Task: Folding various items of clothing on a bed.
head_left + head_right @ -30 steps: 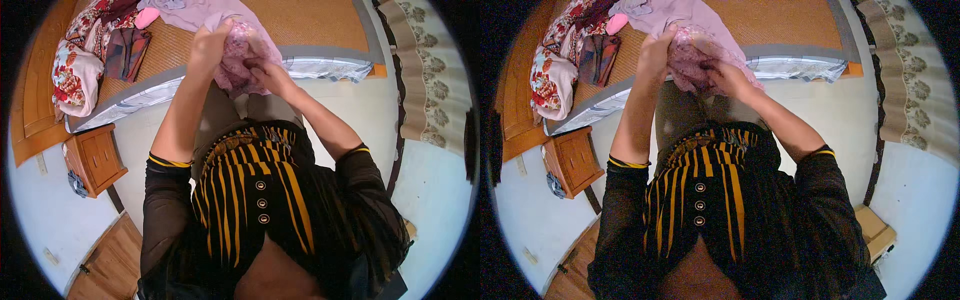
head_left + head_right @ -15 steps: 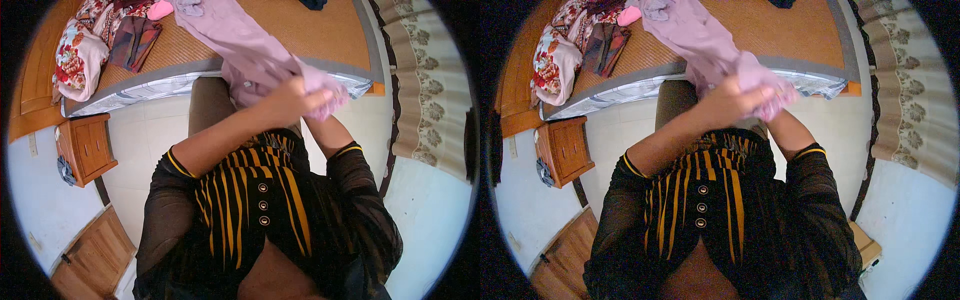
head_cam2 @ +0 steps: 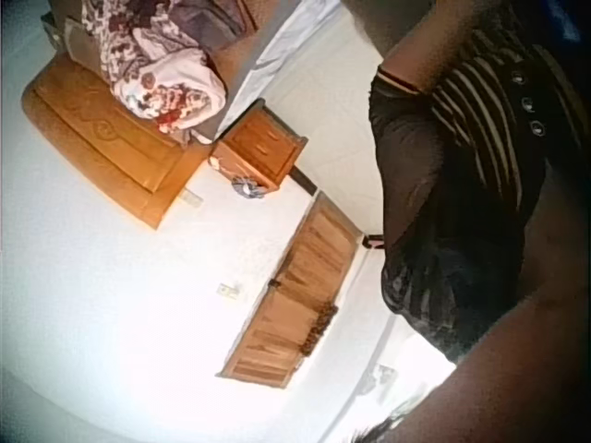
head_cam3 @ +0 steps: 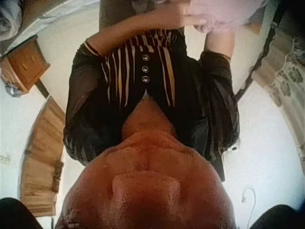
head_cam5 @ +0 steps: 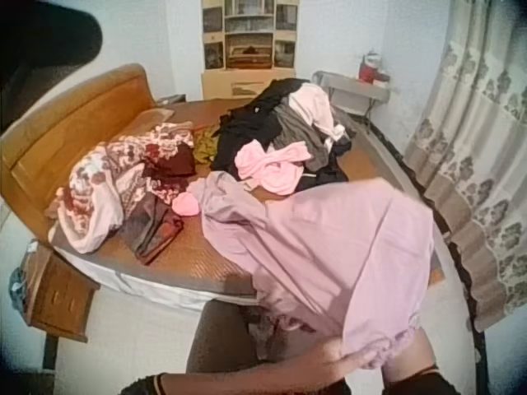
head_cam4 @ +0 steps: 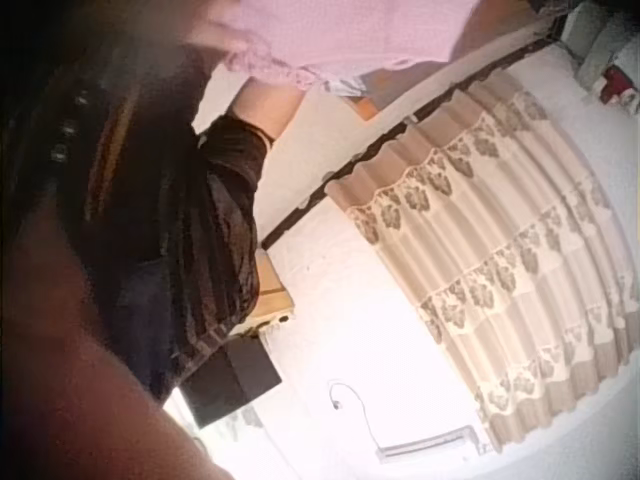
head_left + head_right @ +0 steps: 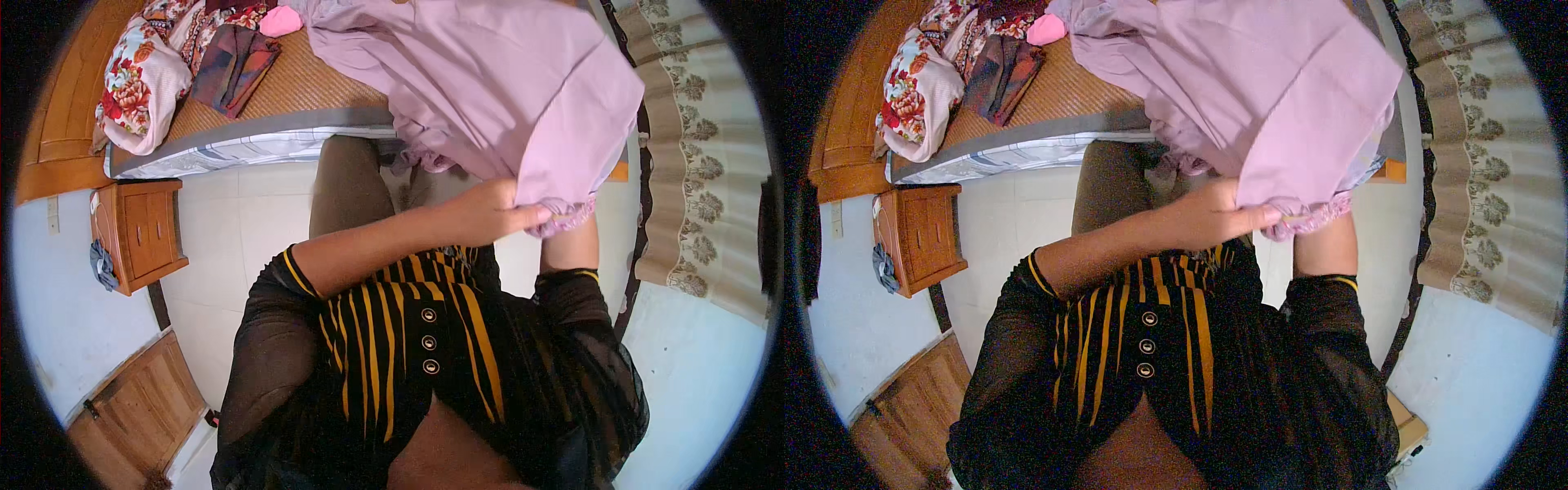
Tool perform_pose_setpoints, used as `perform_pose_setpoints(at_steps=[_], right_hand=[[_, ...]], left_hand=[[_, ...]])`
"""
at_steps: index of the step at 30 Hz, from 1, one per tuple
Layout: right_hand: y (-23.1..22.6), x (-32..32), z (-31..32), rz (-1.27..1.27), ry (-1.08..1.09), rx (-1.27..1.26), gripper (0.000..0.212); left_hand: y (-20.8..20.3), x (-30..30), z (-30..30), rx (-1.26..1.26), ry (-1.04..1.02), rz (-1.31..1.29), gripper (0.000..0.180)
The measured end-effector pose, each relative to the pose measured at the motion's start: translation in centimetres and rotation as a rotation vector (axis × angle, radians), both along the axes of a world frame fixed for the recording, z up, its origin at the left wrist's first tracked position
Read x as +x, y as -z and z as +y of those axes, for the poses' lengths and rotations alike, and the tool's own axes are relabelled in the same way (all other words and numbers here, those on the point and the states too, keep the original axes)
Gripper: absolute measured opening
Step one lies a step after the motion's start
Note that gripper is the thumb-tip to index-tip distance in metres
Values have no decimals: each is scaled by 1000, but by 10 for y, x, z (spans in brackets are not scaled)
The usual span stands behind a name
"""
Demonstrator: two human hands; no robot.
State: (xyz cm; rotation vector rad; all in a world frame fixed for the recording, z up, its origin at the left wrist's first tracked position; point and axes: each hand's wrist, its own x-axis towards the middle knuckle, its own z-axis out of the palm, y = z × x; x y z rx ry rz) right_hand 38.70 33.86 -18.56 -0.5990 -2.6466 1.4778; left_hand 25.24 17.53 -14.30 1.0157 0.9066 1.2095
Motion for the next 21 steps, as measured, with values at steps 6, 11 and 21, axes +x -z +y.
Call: perform_pose_setpoints(at_steps=[6, 11, 21], right_hand=[[-82, 299, -158, -116, -17, 75, 41], [-85, 308, -161, -181, -22, 139, 41], [-97, 201, -162, -390, -31, 286, 40]], left_hand=[[13, 38, 1, 125, 201, -304, 22], [-31, 48, -13, 32, 484, -493, 24], [-14, -3, -18, 108, 119, -357, 31]])
